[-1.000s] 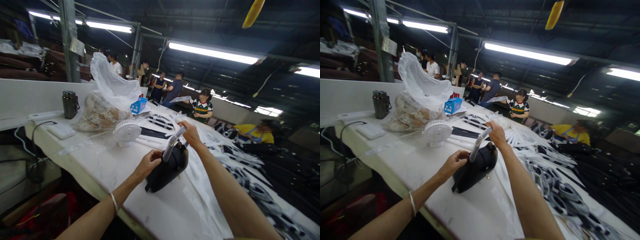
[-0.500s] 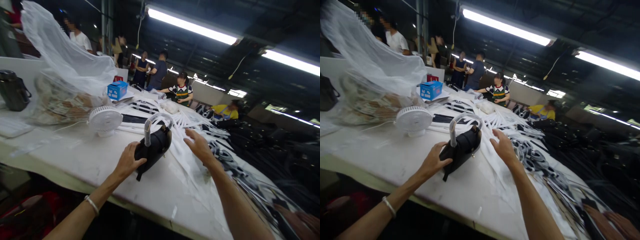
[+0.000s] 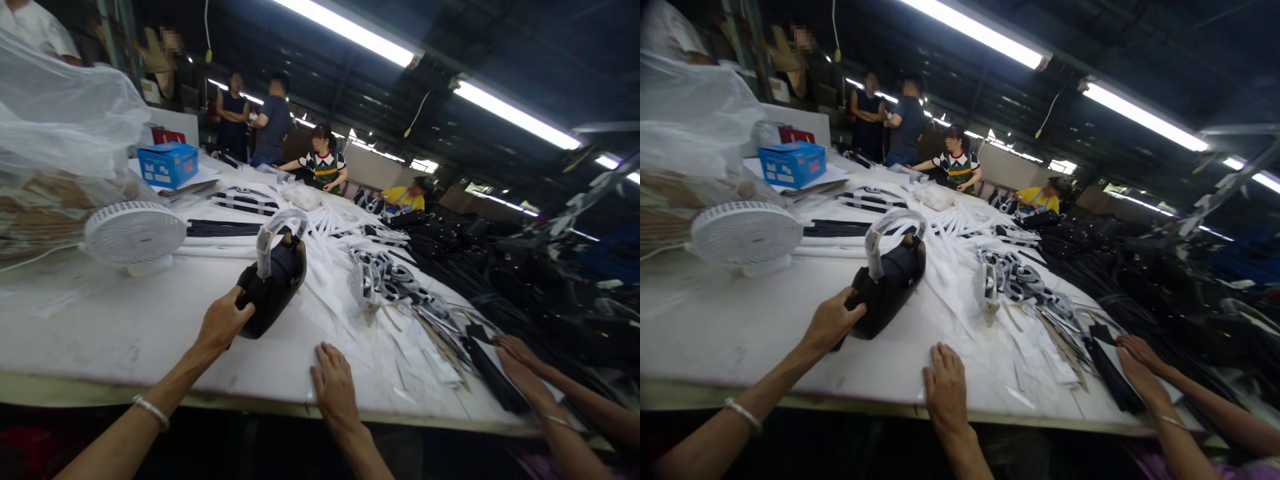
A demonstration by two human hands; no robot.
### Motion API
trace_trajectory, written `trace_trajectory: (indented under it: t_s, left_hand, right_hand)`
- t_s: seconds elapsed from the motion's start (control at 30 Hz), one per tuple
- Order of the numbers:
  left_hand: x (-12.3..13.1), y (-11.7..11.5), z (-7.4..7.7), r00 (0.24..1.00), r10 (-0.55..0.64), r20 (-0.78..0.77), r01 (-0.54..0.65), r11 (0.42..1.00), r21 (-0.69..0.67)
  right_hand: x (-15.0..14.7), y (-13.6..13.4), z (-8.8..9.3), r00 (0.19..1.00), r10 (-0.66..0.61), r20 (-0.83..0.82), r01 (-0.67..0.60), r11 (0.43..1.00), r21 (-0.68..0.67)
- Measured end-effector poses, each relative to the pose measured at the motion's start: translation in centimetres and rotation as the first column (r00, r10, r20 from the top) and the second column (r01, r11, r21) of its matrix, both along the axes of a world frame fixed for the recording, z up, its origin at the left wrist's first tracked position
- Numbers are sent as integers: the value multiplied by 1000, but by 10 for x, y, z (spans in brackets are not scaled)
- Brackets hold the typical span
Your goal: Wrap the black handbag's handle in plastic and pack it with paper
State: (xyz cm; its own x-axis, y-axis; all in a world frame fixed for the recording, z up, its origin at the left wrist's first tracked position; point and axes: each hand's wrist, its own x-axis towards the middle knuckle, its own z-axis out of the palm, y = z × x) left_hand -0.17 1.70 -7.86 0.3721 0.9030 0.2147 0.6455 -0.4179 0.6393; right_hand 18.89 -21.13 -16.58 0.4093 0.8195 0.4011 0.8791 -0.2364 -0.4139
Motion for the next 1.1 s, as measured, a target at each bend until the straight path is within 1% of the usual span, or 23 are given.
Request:
trace_trajectory:
  t_s: [0.07, 0.13, 0.17, 0.2, 0.27, 0.33, 0.37, 0.43, 0.5, 0.53, 0.57, 0.63, 0.67, 0.73, 0.8, 0.87, 0.97, 1.03, 1.1]
  left_hand:
    - [3, -8, 2, 999, -6, 46, 8, 999, -36]
    - [4, -15, 2, 995, -13, 98, 21, 996, -83]
    - [4, -17, 2, 993, -16, 120, 28, 994, -103]
    - [3, -18, 1, 990, -19, 142, 36, 992, -117]
    - [0, -19, -3, 983, -22, 180, 46, 991, -129]
    - [-4, -20, -8, 976, -23, 217, 55, 989, -141]
    - [-5, -20, -10, 972, -24, 234, 61, 986, -152]
    - [-9, -22, -12, 965, -21, 261, 72, 980, -185]
    - [-13, -25, -15, 955, -10, 296, 82, 969, -233]
    - [-15, -26, -16, 949, -5, 314, 91, 962, -259]
    - [-17, -28, -17, 943, -2, 334, 101, 954, -281]
    - [-20, -30, -22, 928, -1, 372, 125, 943, -309]
    - [-21, -31, -24, 923, 0, 385, 132, 940, -315]
    - [-23, -33, -30, 920, 3, 392, 134, 937, -323]
    - [-23, -34, -34, 924, 4, 383, 131, 936, -326]
    - [-24, -34, -37, 927, 0, 375, 131, 937, -323]
    - [-24, -34, -39, 927, -14, 374, 140, 940, -312]
    - [-25, -33, -41, 925, -24, 379, 148, 942, -301]
    - [-26, -32, -43, 919, -30, 392, 153, 946, -285]
  right_hand:
    - [-8, -1, 4, 993, 114, 7, -114, 993, -20]
    - [-4, 0, 15, 971, 239, -26, -240, 969, -55]
    - [1, 2, 21, 963, 265, -46, -267, 961, -71]
    - [7, 6, 27, 964, 257, -60, -262, 962, -82]
    - [18, 18, 33, 983, 167, -77, -174, 980, -98]
    - [23, 34, 34, 991, 93, -95, -105, 987, -120]
    - [23, 41, 33, 990, 94, -106, -108, 985, -132]
    - [20, 49, 32, 982, 136, -132, -155, 977, -149]
    - [23, 48, 34, 974, 170, -149, -190, 973, -132]
    - [30, 44, 37, 976, 154, -155, -172, 979, -112]
    - [41, 39, 42, 981, 110, -160, -125, 988, -89]
    - [76, 24, 53, 984, -56, -171, 50, 998, -42]
    - [97, 16, 59, 971, -161, -177, 159, 987, -27]
    - [141, 0, 67, 914, -362, -183, 364, 931, -22]
    - [175, -12, 67, 847, -494, -194, 493, 868, -61]
    - [196, -19, 60, 797, -564, -216, 551, 825, -122]
    - [206, -20, 47, 744, -610, -273, 577, 792, -198]
    - [206, -20, 44, 720, -612, -328, 575, 790, -212]
    - [204, -23, 46, 704, -589, -396, 567, 802, -186]
